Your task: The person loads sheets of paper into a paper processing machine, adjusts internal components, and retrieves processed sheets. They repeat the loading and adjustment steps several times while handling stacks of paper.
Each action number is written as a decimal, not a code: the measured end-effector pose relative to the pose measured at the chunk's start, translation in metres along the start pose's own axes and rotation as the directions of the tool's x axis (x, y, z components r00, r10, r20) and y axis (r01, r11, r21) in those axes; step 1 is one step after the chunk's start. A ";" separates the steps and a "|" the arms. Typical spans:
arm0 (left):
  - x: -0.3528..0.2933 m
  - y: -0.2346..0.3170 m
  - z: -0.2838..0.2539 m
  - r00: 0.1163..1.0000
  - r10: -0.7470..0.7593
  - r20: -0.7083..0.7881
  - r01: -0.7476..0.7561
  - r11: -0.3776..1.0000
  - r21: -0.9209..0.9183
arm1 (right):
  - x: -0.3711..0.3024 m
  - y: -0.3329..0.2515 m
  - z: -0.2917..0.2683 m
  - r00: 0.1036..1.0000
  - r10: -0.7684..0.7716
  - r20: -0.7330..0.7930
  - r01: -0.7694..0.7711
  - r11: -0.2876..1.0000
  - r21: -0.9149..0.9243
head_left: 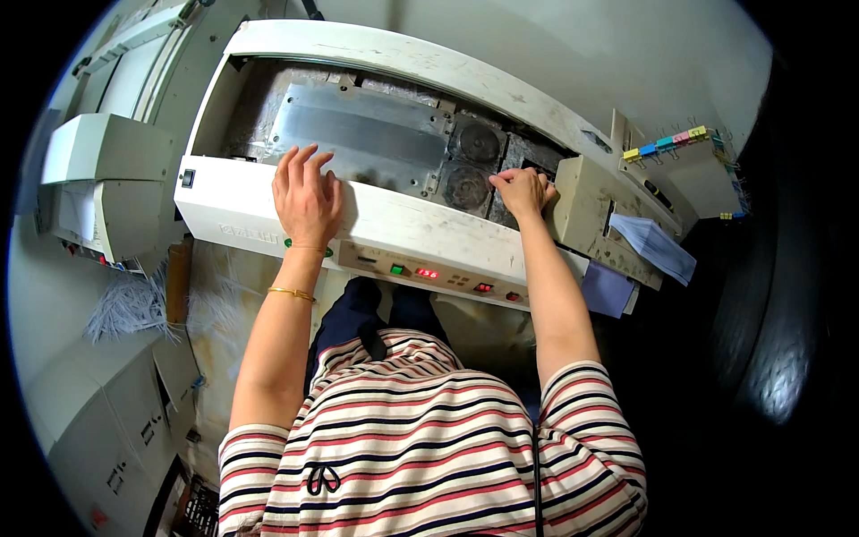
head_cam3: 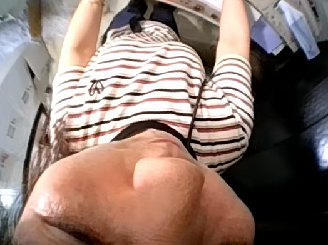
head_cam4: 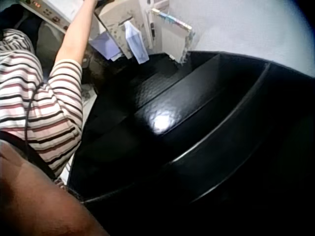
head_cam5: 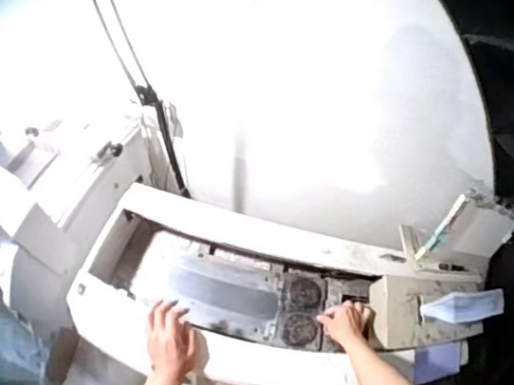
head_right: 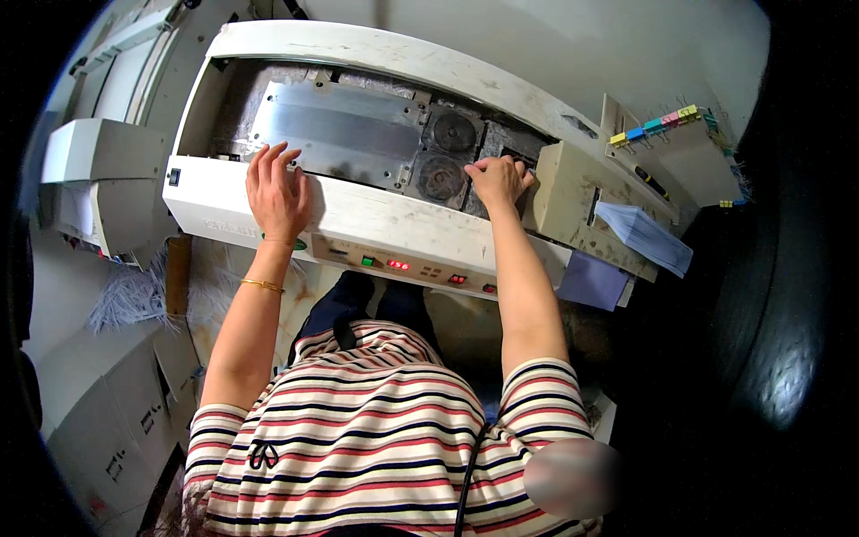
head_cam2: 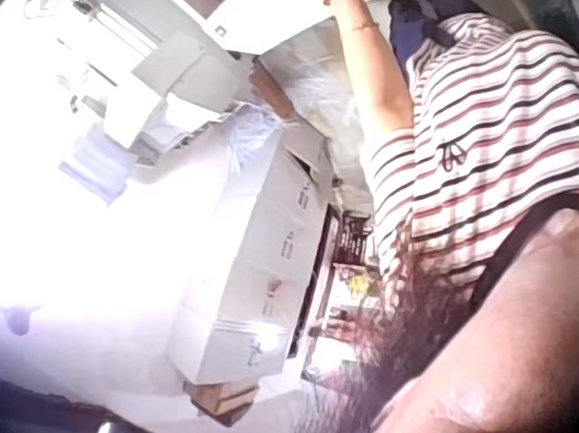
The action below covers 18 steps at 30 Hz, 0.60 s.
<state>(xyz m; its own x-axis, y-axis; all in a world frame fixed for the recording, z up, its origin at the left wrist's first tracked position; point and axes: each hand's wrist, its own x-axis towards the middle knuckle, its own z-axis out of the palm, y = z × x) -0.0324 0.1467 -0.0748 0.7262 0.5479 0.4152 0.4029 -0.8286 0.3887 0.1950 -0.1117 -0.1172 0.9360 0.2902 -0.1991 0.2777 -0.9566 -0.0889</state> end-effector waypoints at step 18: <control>0.001 0.000 0.001 0.999 -0.014 -0.045 0.013 0.999 -0.030 | 0.030 -0.002 -0.002 0.986 0.031 0.161 -0.007 0.989 -0.147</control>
<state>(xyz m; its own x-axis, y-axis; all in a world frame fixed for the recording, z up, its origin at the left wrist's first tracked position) -0.0314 0.1472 -0.0757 0.6944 0.5643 0.4466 0.3955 -0.8177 0.4182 0.2226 -0.1014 -0.1210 0.8973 0.2608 -0.3561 0.2995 -0.9524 0.0572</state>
